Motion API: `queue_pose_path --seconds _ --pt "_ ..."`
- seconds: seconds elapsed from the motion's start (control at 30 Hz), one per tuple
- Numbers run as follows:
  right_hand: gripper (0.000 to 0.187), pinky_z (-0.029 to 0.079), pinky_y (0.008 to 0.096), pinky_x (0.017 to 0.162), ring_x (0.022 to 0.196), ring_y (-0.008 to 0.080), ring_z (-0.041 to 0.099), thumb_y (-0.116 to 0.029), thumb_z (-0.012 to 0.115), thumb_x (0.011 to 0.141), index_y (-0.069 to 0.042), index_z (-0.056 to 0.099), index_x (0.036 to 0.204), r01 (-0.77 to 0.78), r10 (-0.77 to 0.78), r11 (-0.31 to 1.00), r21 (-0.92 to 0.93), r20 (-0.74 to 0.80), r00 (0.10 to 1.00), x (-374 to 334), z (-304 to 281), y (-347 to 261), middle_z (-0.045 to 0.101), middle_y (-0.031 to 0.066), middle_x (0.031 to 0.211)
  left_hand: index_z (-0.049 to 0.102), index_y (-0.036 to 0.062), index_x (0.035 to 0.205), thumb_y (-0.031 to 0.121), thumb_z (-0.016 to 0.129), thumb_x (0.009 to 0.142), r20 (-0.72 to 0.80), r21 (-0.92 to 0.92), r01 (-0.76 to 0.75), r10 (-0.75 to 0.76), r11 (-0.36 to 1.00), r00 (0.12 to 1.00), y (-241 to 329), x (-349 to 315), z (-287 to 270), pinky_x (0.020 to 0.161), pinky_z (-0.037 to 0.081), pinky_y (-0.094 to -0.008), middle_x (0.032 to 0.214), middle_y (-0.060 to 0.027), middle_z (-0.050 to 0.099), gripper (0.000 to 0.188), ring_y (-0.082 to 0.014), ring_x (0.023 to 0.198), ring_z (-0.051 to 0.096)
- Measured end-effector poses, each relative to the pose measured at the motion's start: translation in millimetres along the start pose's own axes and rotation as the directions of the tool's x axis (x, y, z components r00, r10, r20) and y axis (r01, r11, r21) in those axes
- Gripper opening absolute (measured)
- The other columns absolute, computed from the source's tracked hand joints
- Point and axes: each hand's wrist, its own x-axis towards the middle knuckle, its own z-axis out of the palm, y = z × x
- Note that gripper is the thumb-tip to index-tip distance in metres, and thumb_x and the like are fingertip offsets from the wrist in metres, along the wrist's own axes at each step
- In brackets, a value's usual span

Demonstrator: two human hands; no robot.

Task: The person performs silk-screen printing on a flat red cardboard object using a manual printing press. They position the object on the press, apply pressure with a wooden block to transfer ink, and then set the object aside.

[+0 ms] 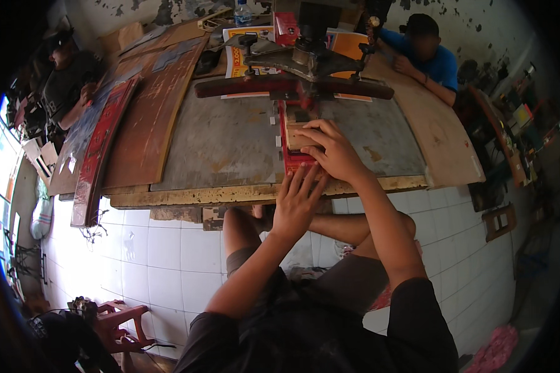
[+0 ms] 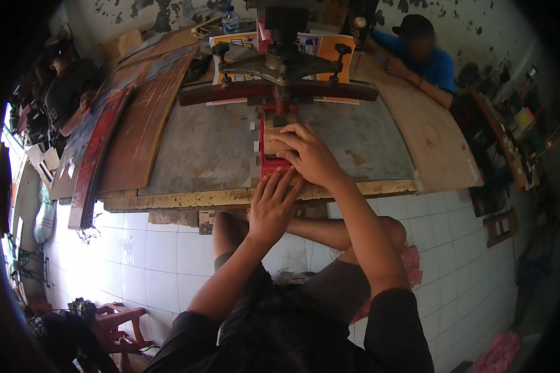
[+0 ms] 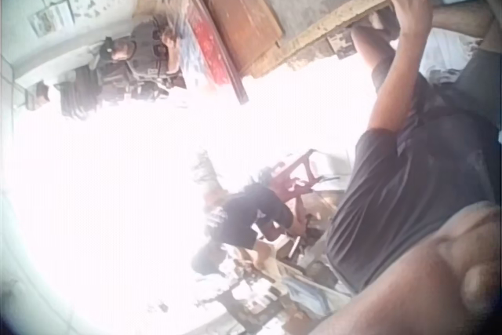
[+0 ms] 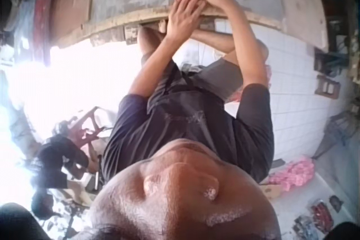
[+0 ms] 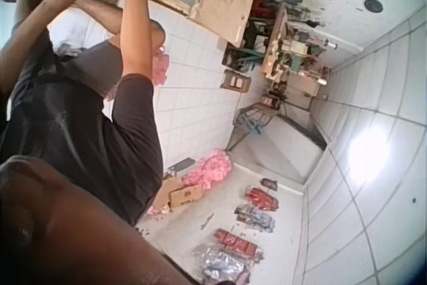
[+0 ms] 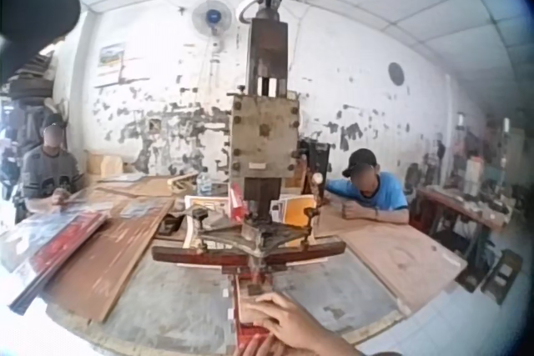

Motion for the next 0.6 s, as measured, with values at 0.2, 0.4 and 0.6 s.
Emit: queue_pose_path --seconds 0.2,0.4,0.6 --pt "0.049 0.054 0.0434 0.108 0.127 0.0305 0.061 -0.007 0.084 0.089 -0.013 0.076 0.137 0.054 -0.053 0.998 0.019 -0.051 0.997 -2.5 6.4 6.6 0.063 0.0068 0.136 0.063 0.0168 0.152 0.024 0.072 0.092 0.059 -0.065 0.008 -0.005 0.998 0.998 -0.4 -1.1 -2.8 0.122 0.042 -0.0542 0.16 -0.0122 0.057 0.061 -0.0351 0.152 0.051" --pt "0.048 0.052 0.0427 0.109 0.127 0.0308 0.061 -0.008 0.086 0.088 -0.013 0.077 0.135 0.063 -0.057 0.996 0.06 -0.102 0.993 -2.7 9.2 7.8 0.064 0.0065 0.135 0.069 0.0193 0.145 0.032 0.08 0.087 0.051 -0.005 0.01 -0.01 1.0 0.999 0.9 1.9 -4.6 0.122 0.043 -0.0523 0.155 -0.0091 0.062 0.06 -0.0321 0.148 0.055" --pt "0.042 0.051 0.0444 0.109 0.127 0.0311 0.061 -0.008 0.085 0.087 -0.012 0.079 0.129 0.055 -0.052 0.998 0.021 -0.129 0.99 -4.4 1.9 0.2 0.065 0.005 0.135 0.07 0.021 0.144 0.033 0.083 0.085 0.072 0.0 0.025 -0.025 1.0 0.997 -0.3 1.1 -5.4 0.122 0.042 -0.0521 0.155 -0.0073 0.063 0.062 -0.0309 0.148 0.056"
